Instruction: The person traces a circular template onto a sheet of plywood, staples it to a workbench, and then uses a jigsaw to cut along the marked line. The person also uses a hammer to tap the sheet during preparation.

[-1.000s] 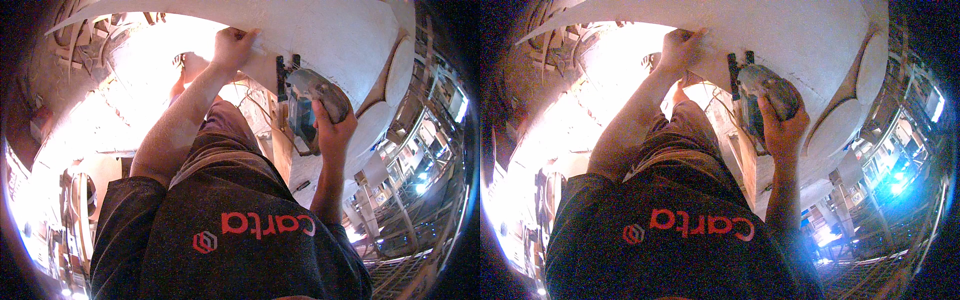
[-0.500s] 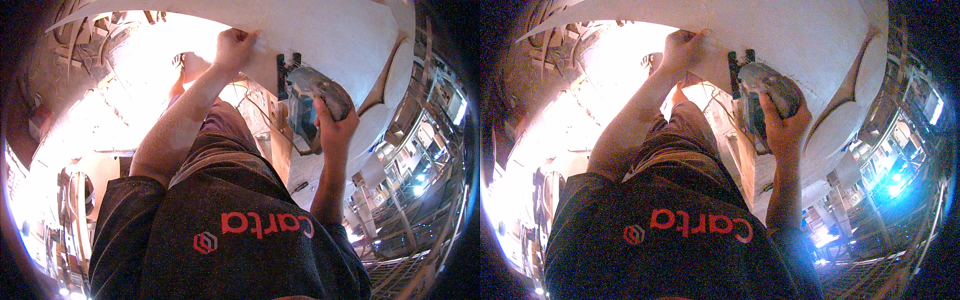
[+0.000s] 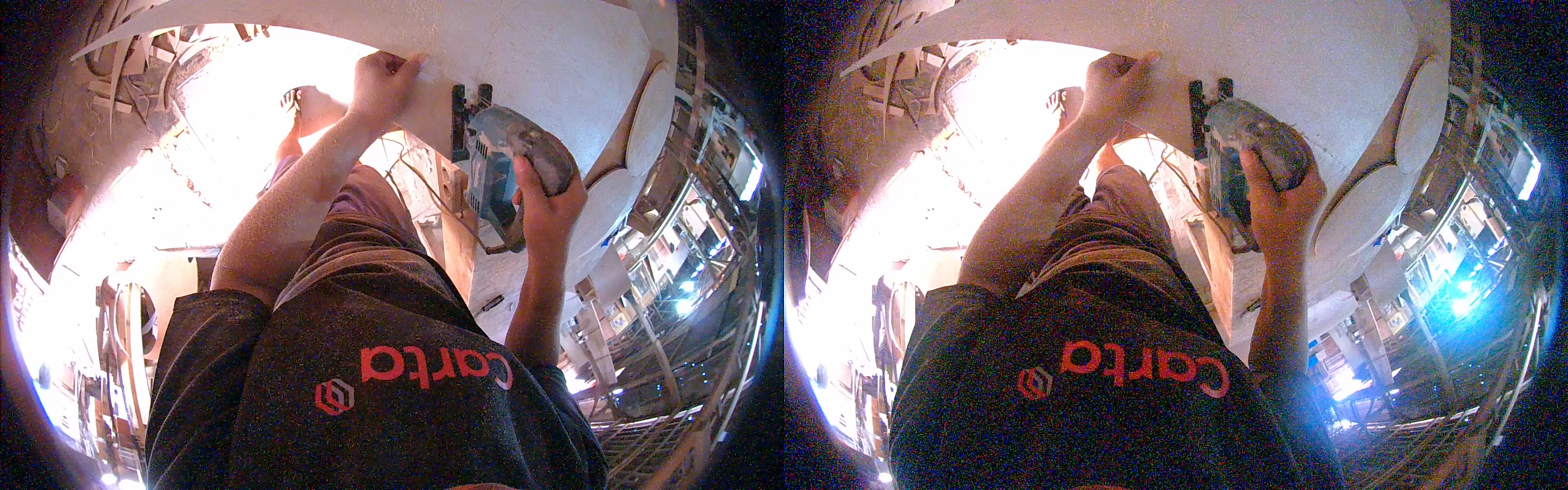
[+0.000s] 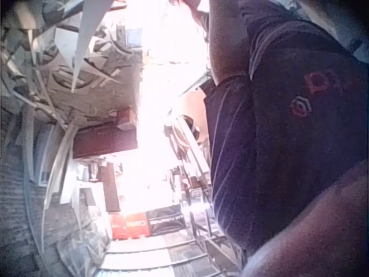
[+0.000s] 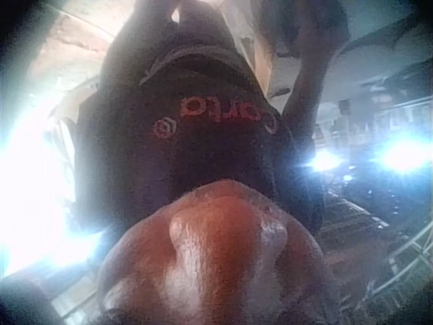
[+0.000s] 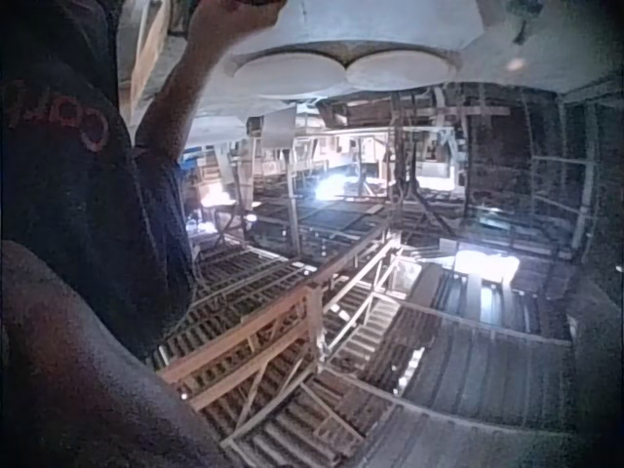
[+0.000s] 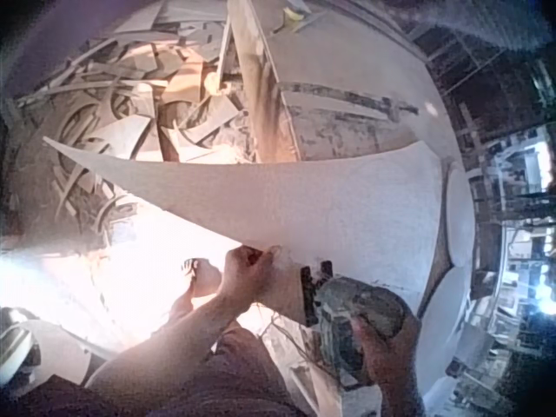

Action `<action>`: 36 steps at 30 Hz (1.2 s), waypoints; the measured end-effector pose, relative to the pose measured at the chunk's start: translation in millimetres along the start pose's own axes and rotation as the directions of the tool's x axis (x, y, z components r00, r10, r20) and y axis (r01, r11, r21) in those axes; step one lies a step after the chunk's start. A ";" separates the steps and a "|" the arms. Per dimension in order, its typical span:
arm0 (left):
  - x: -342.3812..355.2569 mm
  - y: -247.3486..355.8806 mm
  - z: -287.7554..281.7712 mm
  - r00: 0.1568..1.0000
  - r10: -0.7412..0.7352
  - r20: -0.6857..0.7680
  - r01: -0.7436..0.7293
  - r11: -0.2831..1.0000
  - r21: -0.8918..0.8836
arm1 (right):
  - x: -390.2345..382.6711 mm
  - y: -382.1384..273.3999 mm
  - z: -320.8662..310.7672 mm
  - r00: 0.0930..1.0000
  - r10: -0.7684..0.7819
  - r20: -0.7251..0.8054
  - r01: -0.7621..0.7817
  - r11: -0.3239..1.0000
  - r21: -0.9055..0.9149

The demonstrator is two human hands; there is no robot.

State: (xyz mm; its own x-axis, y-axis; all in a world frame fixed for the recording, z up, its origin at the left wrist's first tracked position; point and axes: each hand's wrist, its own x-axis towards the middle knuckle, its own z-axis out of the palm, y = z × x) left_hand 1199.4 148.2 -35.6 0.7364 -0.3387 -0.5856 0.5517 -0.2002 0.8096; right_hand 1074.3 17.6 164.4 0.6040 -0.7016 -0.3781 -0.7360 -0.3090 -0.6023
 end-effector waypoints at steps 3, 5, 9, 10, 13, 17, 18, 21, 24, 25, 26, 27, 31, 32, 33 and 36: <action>-1.9 2.0 0.0 1.000 0.007 0.005 -0.007 1.000 -0.029 | -0.9 -2.7 0.5 0.999 0.033 -0.004 -0.033 0.999 0.018; 0.4 -9.4 4.0 1.000 0.030 -0.001 -0.030 0.994 -0.107 | -0.7 0.7 1.3 1.000 0.006 -0.030 -0.006 1.000 0.003; 3.0 -21.7 8.7 0.998 0.053 0.019 -0.048 0.974 -0.220 | -3.1 -6.3 1.7 0.999 0.028 -0.027 -0.027 0.999 0.025; 4.3 -25.8 10.9 0.998 0.052 0.028 -0.042 0.958 -0.285 | -3.0 -6.9 2.3 0.999 0.028 -0.034 -0.028 0.999 0.021; 5.1 -27.2 7.9 0.997 0.007 0.075 0.011 0.970 -0.243 | -2.6 -7.1 2.9 0.998 0.046 -0.047 -0.045 0.999 0.016; 0.3 -20.6 6.6 0.999 0.008 0.042 -0.001 0.984 -0.177 | -1.9 -9.5 3.8 0.996 0.074 -0.056 -0.073 0.997 0.031; -2.3 -14.3 4.4 0.999 0.003 0.044 0.002 0.992 -0.129 | -1.9 -9.9 4.7 0.995 0.077 -0.063 -0.075 0.997 0.035; -6.6 -0.2 -1.3 0.999 -0.004 0.051 0.006 0.999 -0.032 | -0.9 -9.7 6.4 0.994 0.077 -0.072 -0.075 0.996 0.039; -6.5 0.7 -2.5 0.998 -0.004 0.059 0.006 0.999 -0.032 | 2.2 -7.3 5.5 0.996 0.062 -0.057 -0.060 0.998 0.037; -6.4 1.0 -2.5 0.998 -0.007 0.056 0.009 0.999 -0.033 | 2.5 -8.0 5.5 0.997 0.059 -0.052 -0.056 0.997 0.044; -6.1 1.2 -2.4 0.999 -0.011 0.054 0.012 0.999 -0.035 | 2.9 -8.8 5.4 0.997 0.055 -0.046 -0.053 0.997 0.051; -5.4 -1.3 -1.2 0.998 -0.008 0.059 0.012 0.997 -0.075 | 3.0 -10.8 4.8 0.998 0.055 -0.042 -0.054 0.998 0.044; -5.4 -1.8 -0.3 0.996 -0.035 0.081 0.045 0.992 -0.120 | 5.6 -12.0 3.0 0.998 0.043 -0.042 -0.042 0.999 0.028; -6.5 2.2 -1.5 0.995 -0.052 0.087 0.061 0.993 -0.103 | 6.4 -11.3 3.0 0.998 0.037 -0.047 -0.036 0.999 0.028; -7.2 4.9 -2.5 0.995 -0.045 0.088 0.053 0.994 -0.095 | 7.1 -12.8 3.2 0.998 0.033 -0.045 -0.032 0.999 0.032; -7.7 5.6 -2.2 0.996 -0.032 0.084 0.042 0.993 -0.114 | 9.3 -16.5 3.0 0.999 0.028 -0.036 -0.027 0.999 0.025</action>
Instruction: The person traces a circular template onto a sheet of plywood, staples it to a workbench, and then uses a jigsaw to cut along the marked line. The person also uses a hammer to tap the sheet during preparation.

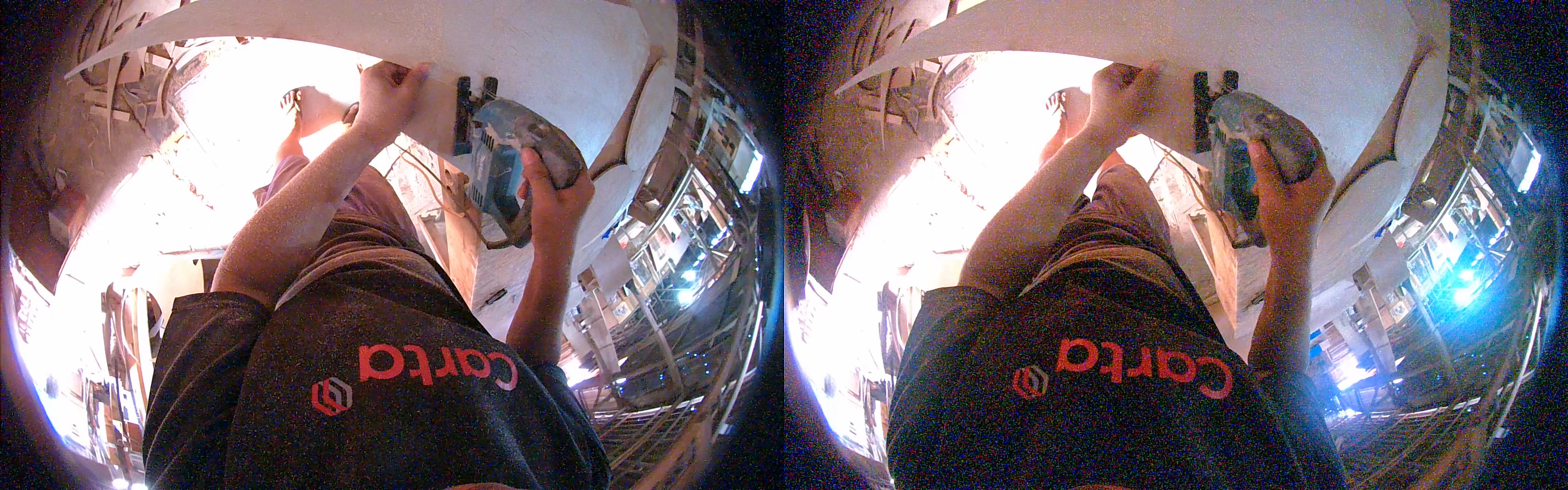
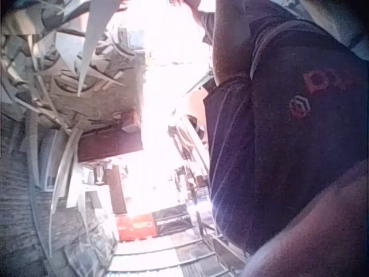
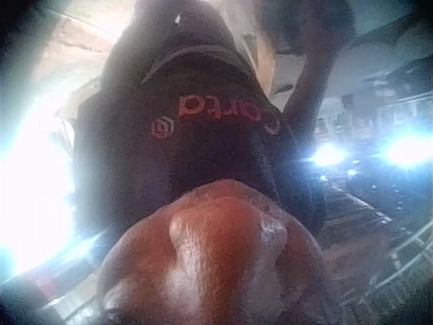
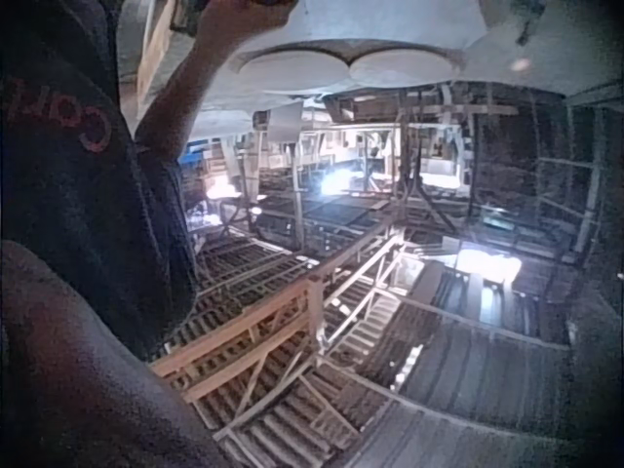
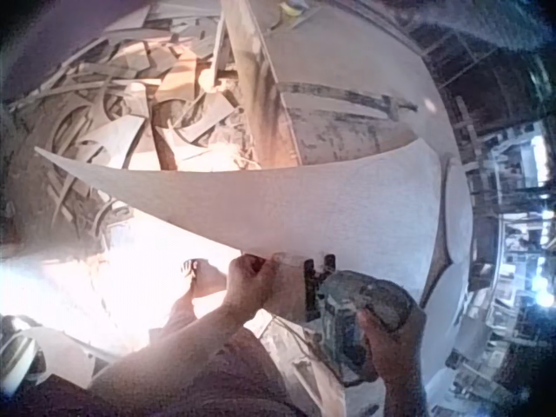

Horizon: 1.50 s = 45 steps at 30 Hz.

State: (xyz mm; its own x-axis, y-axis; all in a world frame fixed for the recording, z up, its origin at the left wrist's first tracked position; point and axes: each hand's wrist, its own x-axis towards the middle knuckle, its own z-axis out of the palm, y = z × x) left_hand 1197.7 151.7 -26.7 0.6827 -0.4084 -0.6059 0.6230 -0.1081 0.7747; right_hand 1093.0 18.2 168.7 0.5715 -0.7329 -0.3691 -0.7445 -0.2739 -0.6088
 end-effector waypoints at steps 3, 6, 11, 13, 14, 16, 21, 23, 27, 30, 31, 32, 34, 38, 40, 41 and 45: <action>1.0 -4.8 2.3 1.000 -0.014 -0.010 0.013 0.998 -0.054 | 1.6 1.7 -0.9 1.000 0.004 0.003 -0.004 1.000 -0.024; -2.0 0.9 0.4 1.000 0.009 -0.027 -0.009 1.000 -0.013 | 0.7 -1.1 2.3 1.000 0.005 -0.007 -0.005 1.000 -0.007; -4.8 1.8 0.7 0.994 0.080 -0.070 -0.077 0.996 0.046 | 0.5 -5.8 3.7 1.000 0.023 -0.018 -0.023 1.000 0.014; -2.0 -4.8 2.9 0.993 0.090 -0.080 -0.091 0.996 -0.003 | 1.6 -6.9 3.6 0.999 0.037 -0.017 -0.037 0.999 0.012; -0.7 -7.4 3.8 0.992 0.095 -0.085 -0.098 0.995 -0.027 | 2.1 -7.4 3.5 0.999 0.044 -0.016 -0.044 0.999 0.011; -0.2 -6.3 1.5 0.995 0.075 -0.061 -0.072 0.996 0.055 | 2.1 -7.4 3.7 0.999 0.047 -0.027 -0.047 0.999 0.007; 3.5 -17.4 3.3 0.996 0.074 -0.039 -0.075 0.997 -0.030 | 3.8 -11.6 5.9 0.999 0.032 -0.041 -0.032 0.999 0.020; 2.5 -12.0 1.9 0.997 0.079 -0.025 -0.079 0.997 0.008 | 5.3 -11.4 5.3 0.998 0.037 -0.046 -0.036 0.999 0.014; 1.0 -3.5 0.2 0.997 0.069 -0.018 -0.068 0.997 0.026 | 8.3 -14.2 6.9 0.997 0.060 -0.040 -0.059 0.998 0.031; 2.0 -10.7 2.7 0.996 0.084 -0.041 -0.085 0.996 -0.009 | 9.4 -17.8 8.3 0.997 0.066 -0.049 -0.064 0.997 0.040; 3.6 -14.1 3.3 0.995 0.085 -0.045 -0.086 0.996 -0.011 | 10.0 -18.8 8.3 0.997 0.064 -0.050 -0.063 0.997 0.037; 4.7 -17.5 3.7 0.995 0.085 -0.049 -0.086 0.996 -0.013 | 10.4 -19.9 8.3 0.997 0.063 -0.051 -0.061 0.998 0.033; 3.6 -11.4 1.8 0.998 0.052 -0.022 -0.052 0.999 0.011 | 11.1 -21.0 9.9 0.996 0.071 -0.062 -0.069 0.997 0.036; 2.1 -4.3 -2.2 1.000 0.021 0.014 -0.022 0.996 0.083 | 12.2 -19.6 11.3 0.995 0.070 -0.070 -0.067 0.996 0.054; 4.2 -12.4 1.1 0.998 0.064 -0.002 -0.064 0.998 -0.001 | 13.2 -22.3 11.1 0.996 0.062 -0.062 -0.058 0.996 0.061; 4.9 -16.2 2.7 0.996 0.085 -0.010 -0.085 0.995 -0.041 | 13.7 -23.7 11.0 0.997 0.058 -0.059 -0.054 0.996 0.065; 8.0 -13.0 3.0 0.998 0.062 -0.022 -0.062 0.998 -0.010 | 16.1 -27.0 15.7 0.992 0.084 -0.097 -0.080 0.996 0.042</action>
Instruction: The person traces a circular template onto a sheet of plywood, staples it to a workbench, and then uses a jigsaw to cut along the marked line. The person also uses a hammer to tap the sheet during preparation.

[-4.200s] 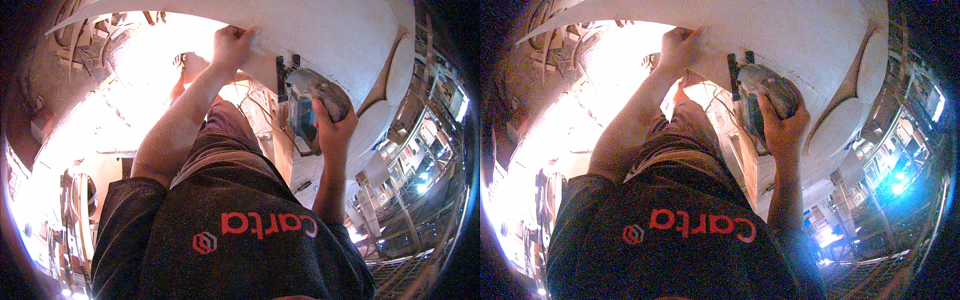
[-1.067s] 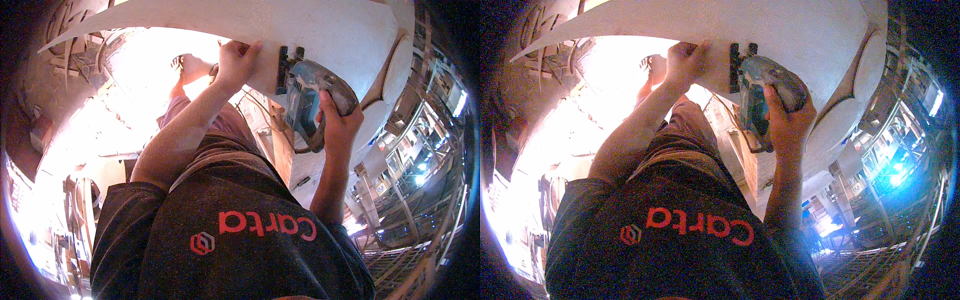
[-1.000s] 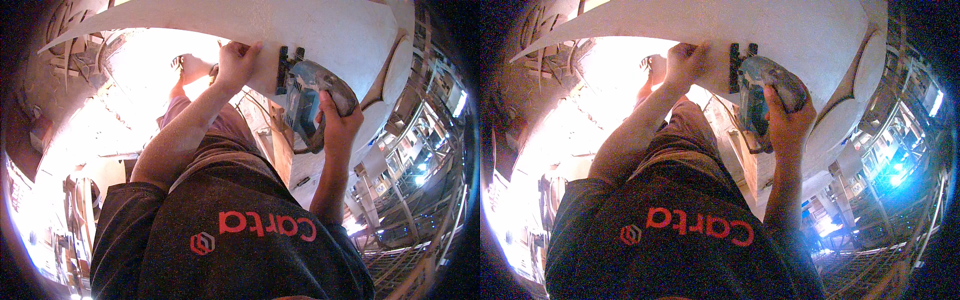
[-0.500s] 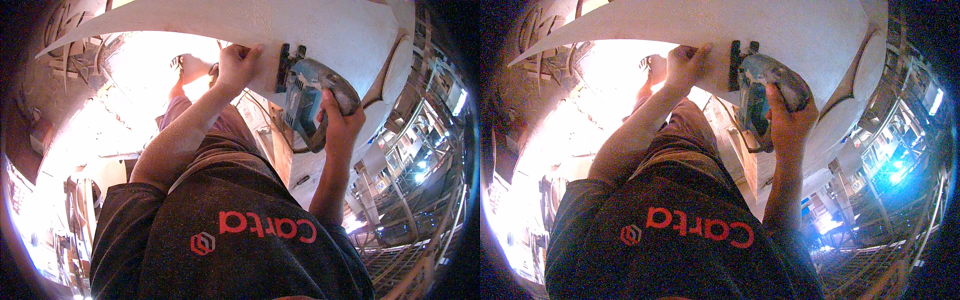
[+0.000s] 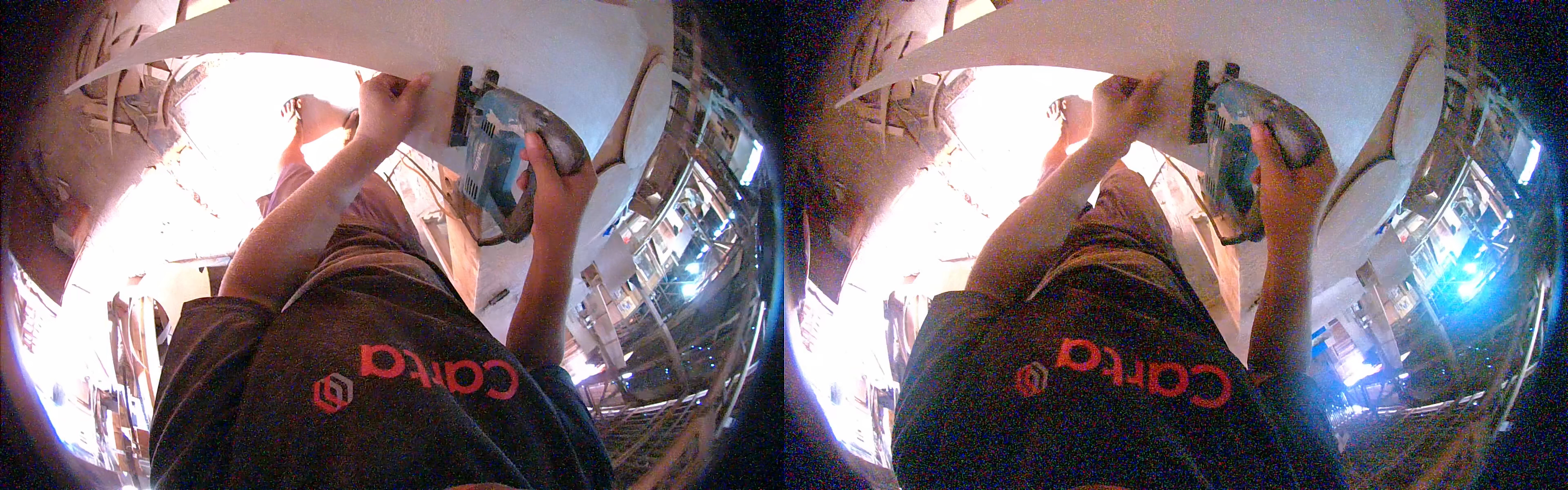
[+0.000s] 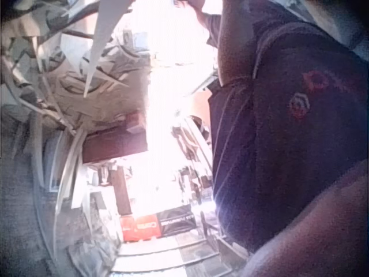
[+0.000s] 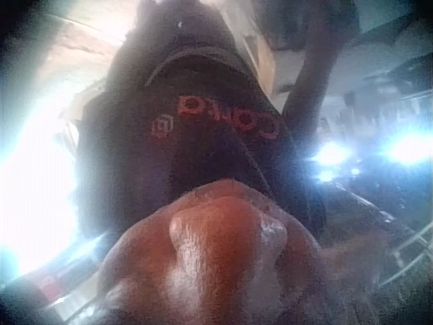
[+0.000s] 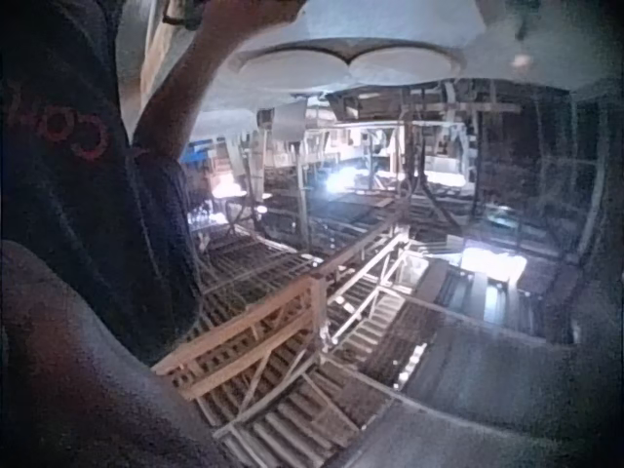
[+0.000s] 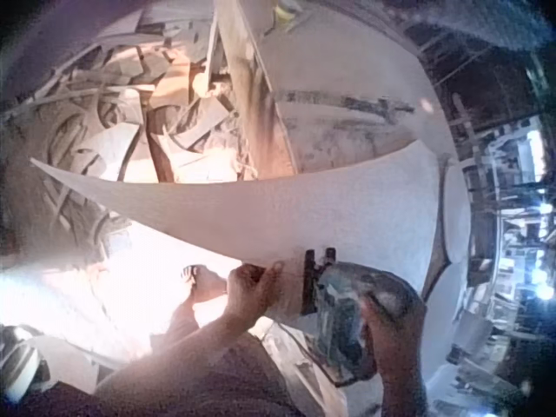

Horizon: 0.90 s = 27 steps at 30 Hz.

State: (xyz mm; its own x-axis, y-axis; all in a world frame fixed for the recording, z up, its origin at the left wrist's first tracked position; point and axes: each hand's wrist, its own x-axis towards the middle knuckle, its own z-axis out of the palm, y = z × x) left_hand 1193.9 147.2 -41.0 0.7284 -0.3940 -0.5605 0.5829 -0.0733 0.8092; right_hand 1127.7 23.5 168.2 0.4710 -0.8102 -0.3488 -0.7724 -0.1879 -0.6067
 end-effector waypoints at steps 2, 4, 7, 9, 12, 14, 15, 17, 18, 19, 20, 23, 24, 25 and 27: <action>0.6 6.6 -2.5 1.000 -0.021 -0.007 0.022 0.990 0.137 | 0.8 -0.5 1.3 1.000 0.006 -0.004 -0.006 1.000 -0.015; 8.6 -16.1 -4.1 0.985 0.153 0.084 -0.170 0.950 0.262 | 4.1 0.6 2.2 1.000 0.012 -0.014 -0.012 1.000 -0.022; 16.7 -51.4 -17.2 0.937 0.203 0.283 -0.306 0.868 0.391 | 7.4 -1.6 5.1 1.000 -0.027 -0.011 0.027 0.998 -0.050; 4.8 -77.0 -33.6 0.889 0.349 0.296 -0.428 0.864 0.266 | 7.1 3.8 4.1 1.000 -0.022 -0.008 0.021 0.999 -0.038; -29.2 -56.5 -86.1 0.988 -0.109 0.105 0.081 0.967 0.244 | 13.1 15.6 -0.2 0.999 -0.038 0.010 0.038 0.999 -0.001; -35.3 -86.9 -136.6 0.994 -0.108 -0.024 0.110 0.983 0.148 | 13.2 11.7 2.4 0.997 -0.066 0.032 0.065 0.998 0.025; -29.4 -118.2 -168.1 0.995 0.072 -0.067 -0.060 0.986 0.157 | 10.6 9.3 3.3 0.996 -0.079 0.029 0.078 0.996 0.047; -30.6 -121.7 -231.0 0.982 -0.041 -0.187 0.020 0.993 -0.113 | 7.3 8.9 2.0 0.998 -0.067 0.016 0.066 0.996 0.057; -27.5 -131.9 -274.7 0.976 0.211 -0.056 -0.214 0.974 -0.067 | 7.8 7.6 4.2 0.999 -0.039 0.014 0.039 0.998 0.044; -42.8 -80.9 -272.0 0.977 -0.029 -0.212 -0.068 0.897 -0.436 | 7.4 10.9 1.2 1.000 -0.005 -0.014 0.006 1.000 0.029; -37.3 -79.0 -295.4 0.854 -0.323 -0.407 0.179 0.918 -0.354 | 7.2 10.2 0.1 1.000 0.004 0.008 -0.004 1.000 0.013; -43.3 -46.1 -318.5 0.883 -0.358 -0.305 0.459 0.797 0.393 | 15.0 7.7 2.1 0.999 0.004 0.054 -0.004 1.000 -0.005; -51.8 -23.3 -301.4 0.942 -0.248 -0.228 0.336 0.741 0.581 | 15.9 8.5 2.8 0.998 -0.005 0.056 0.005 1.000 -0.004; -61.2 12.4 -275.6 0.982 -0.150 -0.117 0.187 0.647 0.739 | 13.9 11.1 0.4 0.999 -0.007 0.051 0.007 1.000 -0.004; -66.0 54.7 -234.8 0.957 0.288 0.046 -0.230 0.650 0.724 | 14.4 13.5 0.9 0.999 -0.022 0.034 0.022 1.000 0.001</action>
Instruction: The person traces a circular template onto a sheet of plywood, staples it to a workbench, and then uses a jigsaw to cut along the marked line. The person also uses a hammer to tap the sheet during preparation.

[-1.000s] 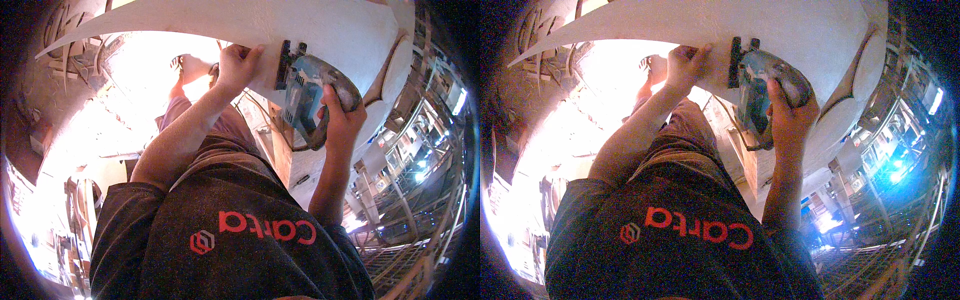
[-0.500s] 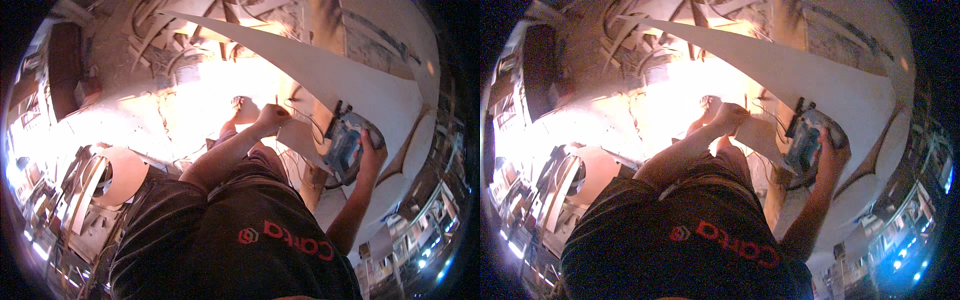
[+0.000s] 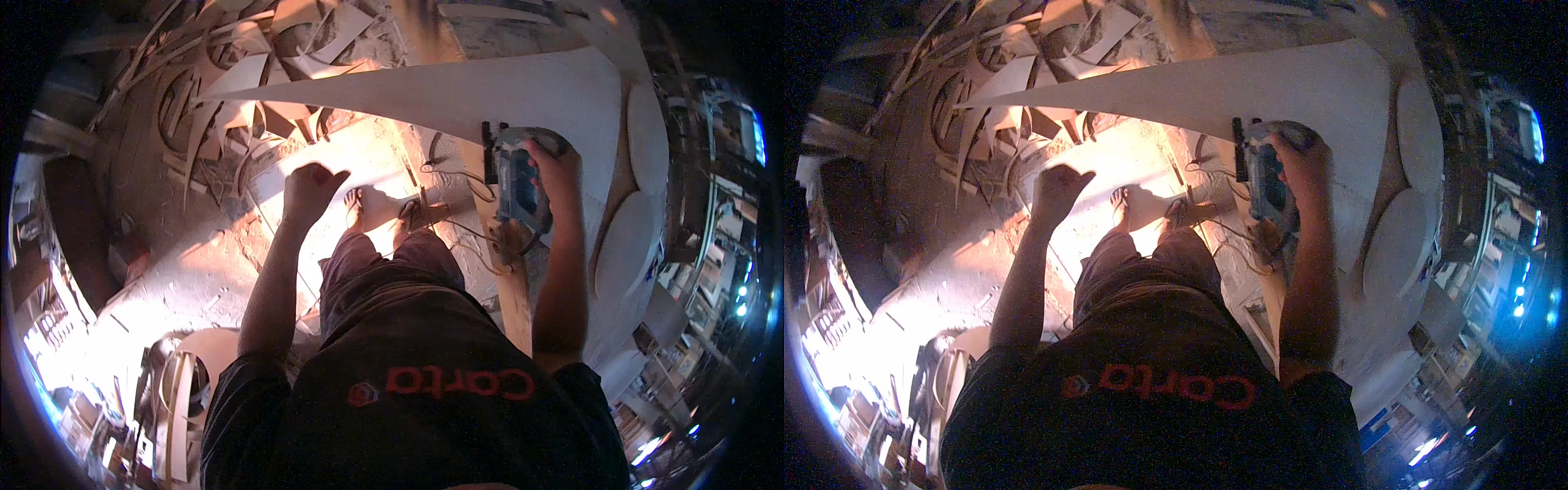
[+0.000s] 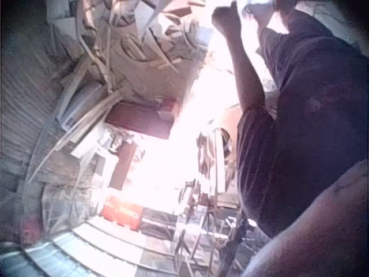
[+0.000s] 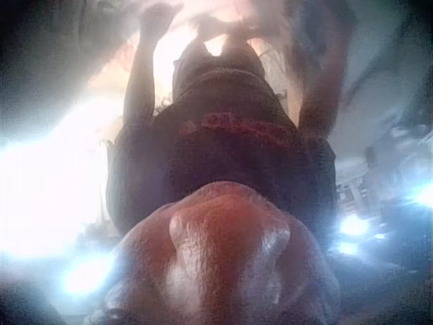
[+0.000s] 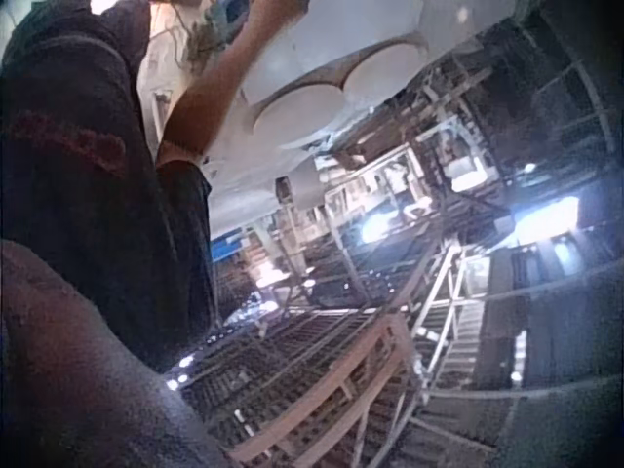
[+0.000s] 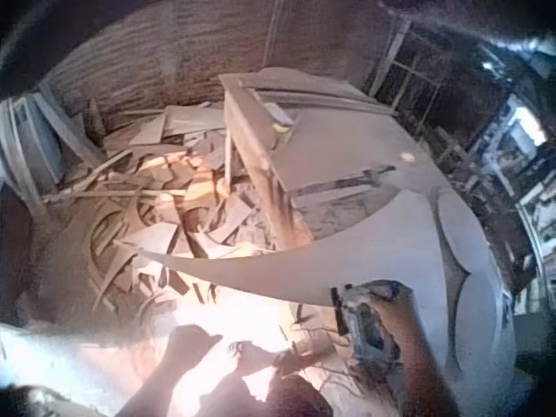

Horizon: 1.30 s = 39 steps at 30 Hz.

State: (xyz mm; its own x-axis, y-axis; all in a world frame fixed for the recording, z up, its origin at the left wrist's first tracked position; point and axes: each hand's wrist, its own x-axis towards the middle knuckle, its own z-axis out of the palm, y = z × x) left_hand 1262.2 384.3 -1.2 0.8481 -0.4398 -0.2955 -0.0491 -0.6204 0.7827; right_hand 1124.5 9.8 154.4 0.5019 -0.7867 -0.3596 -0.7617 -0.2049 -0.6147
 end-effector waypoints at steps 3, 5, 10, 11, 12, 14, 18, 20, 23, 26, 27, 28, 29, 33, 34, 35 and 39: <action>40.2 75.9 -3.4 0.858 0.401 -0.322 -0.388 0.916 0.107 | -4.5 -3.8 0.8 1.000 0.021 0.010 -0.021 1.000 0.010; 84.2 98.5 7.4 0.781 0.548 -0.299 -0.491 0.835 0.247 | 2.8 9.6 -2.6 0.999 -0.053 0.003 0.053 0.998 0.039; 166.5 92.3 42.6 0.853 0.515 -0.086 -0.382 0.727 0.570 | -9.1 1.3 -5.9 0.985 -0.016 0.173 -0.017 0.982 0.187; 174.0 90.0 46.7 0.917 0.398 0.012 -0.345 0.778 0.525 | -10.4 2.1 -4.5 0.987 -0.048 0.156 0.015 0.978 0.209; 175.2 97.8 52.8 0.945 0.320 0.071 -0.304 0.774 0.555 | -13.4 6.2 -5.1 0.990 -0.062 0.130 0.032 0.974 0.225; 178.1 110.4 59.7 0.975 0.145 0.168 -0.219 0.749 0.625 | -14.9 7.8 -10.1 0.989 -0.046 0.143 0.022 0.986 0.165; 161.0 88.5 65.7 0.972 0.198 0.129 -0.236 0.760 0.605 | -17.5 19.9 -16.3 0.976 -0.049 0.212 0.018 0.989 0.146; 145.9 69.5 73.2 0.977 0.185 0.110 -0.214 0.795 0.567 | -22.8 25.9 -19.3 0.972 -0.054 0.228 0.023 0.990 0.136; 96.0 87.8 68.3 0.994 0.082 0.069 -0.105 0.880 0.463 | -34.2 35.6 -30.8 0.970 -0.043 0.241 0.014 0.992 0.123; 67.3 63.9 74.2 0.990 0.137 0.028 -0.136 0.897 0.421 | -38.8 41.3 -39.7 0.949 -0.042 0.313 0.007 0.994 0.114; 58.2 61.2 76.9 0.990 0.139 0.027 -0.137 0.897 0.420 | -38.5 43.3 -44.6 0.940 -0.020 0.341 -0.013 0.996 0.092; 49.6 57.9 79.4 0.990 0.140 0.028 -0.139 0.897 0.420 | -38.9 44.9 -47.8 0.930 0.005 0.367 -0.033 0.997 0.070; 40.0 54.0 80.4 0.989 0.150 0.008 -0.140 0.901 0.411 | -40.8 46.0 -49.4 0.926 -0.018 0.377 -0.010 0.997 0.072; 27.6 71.3 76.8 0.998 0.033 0.052 -0.052 0.905 0.422 | -52.2 48.0 -54.3 0.927 -0.048 0.372 0.020 0.997 0.079; 28.6 76.3 73.8 0.998 -0.014 0.065 -0.015 0.905 0.426 | -52.7 48.7 -53.0 0.927 -0.049 0.372 0.022 0.997 0.076; 34.8 83.2 70.1 0.997 -0.032 0.072 0.000 0.912 0.409 | -52.9 49.0 -51.9 0.929 -0.016 0.369 -0.011 0.997 0.070; 70.0 95.3 80.7 0.994 0.017 0.108 -0.055 0.932 0.359 | -46.3 52.1 -47.5 0.941 -0.040 0.337 0.040 0.999 0.008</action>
State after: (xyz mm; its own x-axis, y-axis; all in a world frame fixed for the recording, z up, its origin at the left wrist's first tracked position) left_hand 1274.4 242.0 8.5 0.7853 -0.5178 -0.3393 -0.2815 -0.7868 0.5492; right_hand 1042.1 7.9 172.4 0.6406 -0.5357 -0.5501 -0.7379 -0.2313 -0.6341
